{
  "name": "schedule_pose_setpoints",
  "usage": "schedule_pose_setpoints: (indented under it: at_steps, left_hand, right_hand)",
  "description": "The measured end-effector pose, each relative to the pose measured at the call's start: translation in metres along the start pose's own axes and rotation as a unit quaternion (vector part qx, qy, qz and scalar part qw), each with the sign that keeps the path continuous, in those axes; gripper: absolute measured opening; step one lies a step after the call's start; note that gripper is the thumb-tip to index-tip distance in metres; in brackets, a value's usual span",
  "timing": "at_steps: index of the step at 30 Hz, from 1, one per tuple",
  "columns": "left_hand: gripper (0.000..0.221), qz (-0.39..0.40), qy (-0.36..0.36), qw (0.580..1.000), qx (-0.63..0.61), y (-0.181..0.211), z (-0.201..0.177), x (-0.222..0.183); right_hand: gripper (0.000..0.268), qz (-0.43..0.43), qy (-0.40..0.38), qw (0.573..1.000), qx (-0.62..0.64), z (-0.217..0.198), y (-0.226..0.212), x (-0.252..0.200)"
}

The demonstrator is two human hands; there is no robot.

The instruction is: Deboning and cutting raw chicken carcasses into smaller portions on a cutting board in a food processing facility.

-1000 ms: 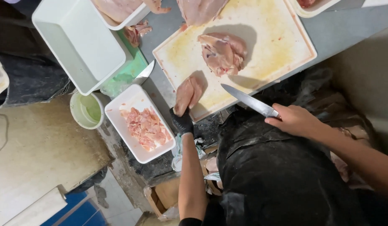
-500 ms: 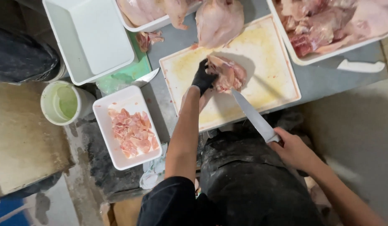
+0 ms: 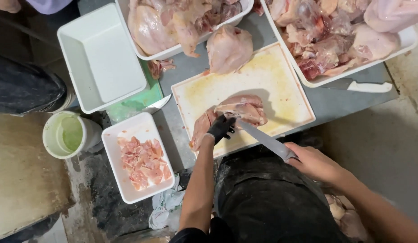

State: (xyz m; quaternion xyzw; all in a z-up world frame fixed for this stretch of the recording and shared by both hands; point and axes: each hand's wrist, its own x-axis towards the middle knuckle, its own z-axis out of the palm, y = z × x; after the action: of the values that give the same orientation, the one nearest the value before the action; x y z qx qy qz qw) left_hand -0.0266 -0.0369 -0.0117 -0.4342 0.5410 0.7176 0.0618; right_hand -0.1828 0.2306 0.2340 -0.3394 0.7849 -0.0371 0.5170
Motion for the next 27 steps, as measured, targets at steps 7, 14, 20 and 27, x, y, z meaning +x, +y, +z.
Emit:
schedule_pose_setpoints:
  at_steps: [7, 14, 20, 27]
  left_hand:
    - [0.053, 0.071, 0.068, 0.988, 0.117, -0.033, -0.001, 0.015]
    - [0.036, 0.234, 0.214, 0.894, 0.317, -0.043, 0.025, 0.004]
    - [0.038, 0.162, 0.219, 0.883, 0.381, -0.114, 0.003, 0.060]
    - [0.040, 0.239, 0.216, 0.833, 0.449, -0.091, 0.007, 0.033]
  right_hand:
    - [0.053, 0.004, -0.041, 0.991, -0.125, -0.032, -0.038, 0.008]
    - [0.055, 0.018, -0.112, 0.994, -0.004, -0.042, -0.061, 0.055]
    - [0.051, 0.004, -0.097, 0.994, 0.048, -0.013, -0.057, 0.087]
    - [0.040, 0.007, -0.109, 0.994, -0.021, -0.049, -0.049, 0.077]
